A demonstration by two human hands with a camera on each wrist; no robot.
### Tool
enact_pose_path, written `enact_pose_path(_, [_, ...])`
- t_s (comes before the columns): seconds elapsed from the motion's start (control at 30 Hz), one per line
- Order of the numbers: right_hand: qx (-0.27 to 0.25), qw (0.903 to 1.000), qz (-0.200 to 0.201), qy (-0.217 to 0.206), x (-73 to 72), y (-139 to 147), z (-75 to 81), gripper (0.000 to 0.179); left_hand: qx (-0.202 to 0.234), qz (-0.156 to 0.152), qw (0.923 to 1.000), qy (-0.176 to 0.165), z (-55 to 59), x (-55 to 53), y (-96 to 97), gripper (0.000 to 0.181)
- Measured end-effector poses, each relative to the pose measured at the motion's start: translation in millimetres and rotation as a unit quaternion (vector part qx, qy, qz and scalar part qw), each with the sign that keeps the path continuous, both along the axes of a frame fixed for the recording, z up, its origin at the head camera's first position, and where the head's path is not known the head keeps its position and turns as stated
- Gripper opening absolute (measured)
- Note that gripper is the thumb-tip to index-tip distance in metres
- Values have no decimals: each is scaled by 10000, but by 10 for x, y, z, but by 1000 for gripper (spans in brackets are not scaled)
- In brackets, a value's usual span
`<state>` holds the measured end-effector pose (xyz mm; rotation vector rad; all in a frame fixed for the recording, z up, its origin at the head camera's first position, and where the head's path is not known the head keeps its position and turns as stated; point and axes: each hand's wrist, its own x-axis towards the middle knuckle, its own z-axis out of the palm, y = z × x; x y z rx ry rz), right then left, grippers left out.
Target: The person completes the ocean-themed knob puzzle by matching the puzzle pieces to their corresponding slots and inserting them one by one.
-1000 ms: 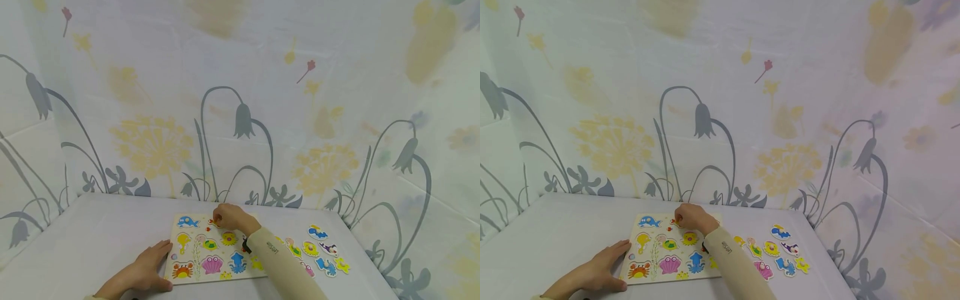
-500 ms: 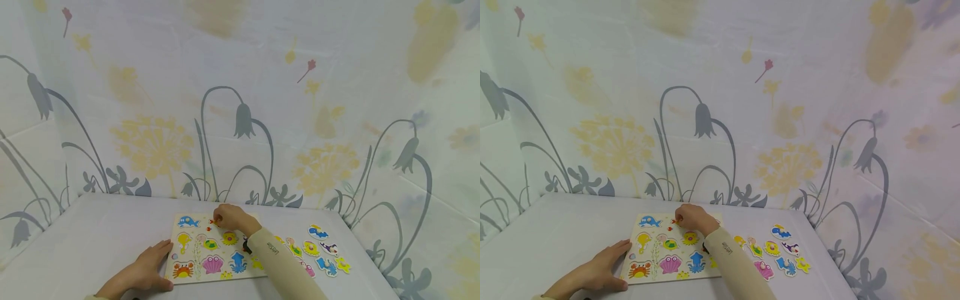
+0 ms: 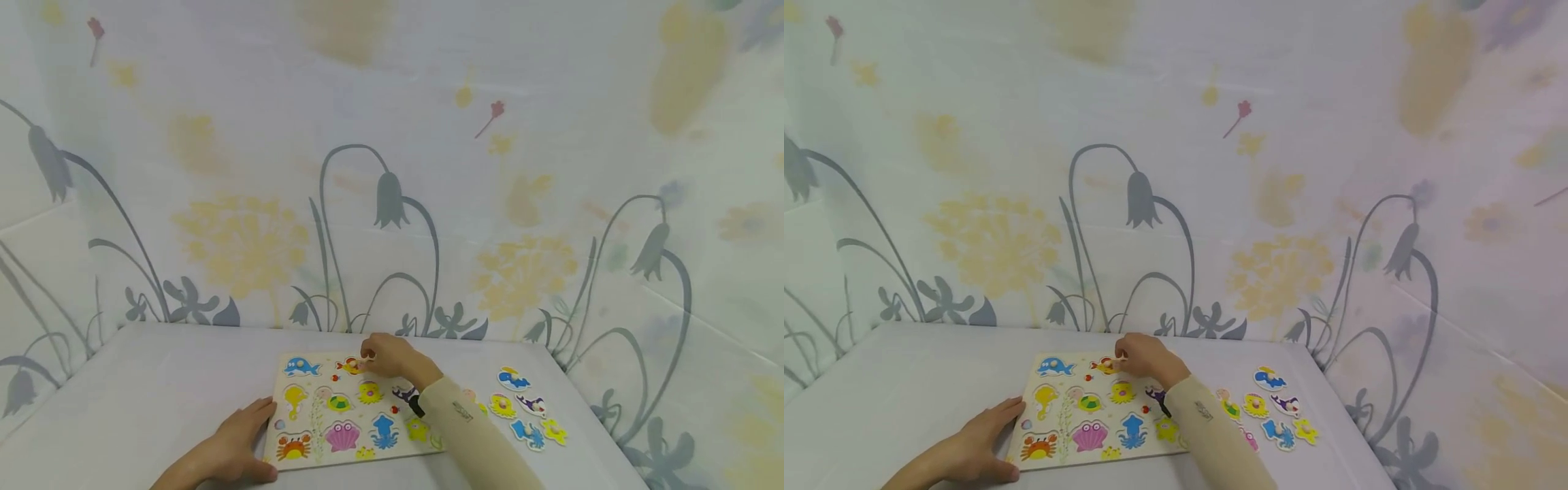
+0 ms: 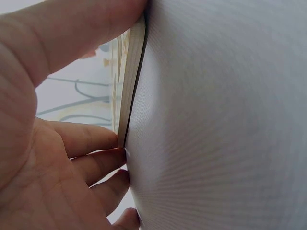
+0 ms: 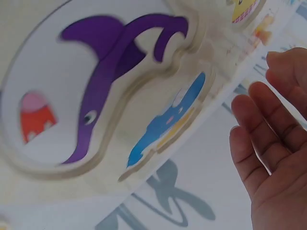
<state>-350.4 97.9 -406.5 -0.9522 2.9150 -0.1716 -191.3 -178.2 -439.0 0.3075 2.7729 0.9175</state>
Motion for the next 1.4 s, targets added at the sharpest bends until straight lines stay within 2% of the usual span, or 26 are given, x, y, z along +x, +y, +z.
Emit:
enact_pose_path(0.2, [-220, 9996, -141, 53, 48, 247, 40, 19, -11, 0, 10000, 23, 5, 3, -4, 103])
enact_pose_path(0.47, [-372, 9989, -126, 241, 149, 704, -35, 19, -24, 127, 9998, -181, -17, -4, 22, 104])
enact_pose_path(0.6, [-426, 9985, -166, 314, 205, 903, -34, 17, -28, 109, 9998, -166, -18, 9, 8, 104])
enact_pose_path(0.97, [-690, 9946, -768, 142, 313, 1344, -14, 20, -51, 112, 9998, -167, -5, 10, 21, 103])
enact_pose_path(1.17, [-607, 9935, -917, 281, 313, 1510, 43, 15, 52, 21, 9999, -110, -1, 26, 19, 102])
enact_pose_path(1.4, [-557, 9903, -1235, 320, 292, 1693, 86, 11, -72, 58, 9999, -94, 0, 18, 15, 103])
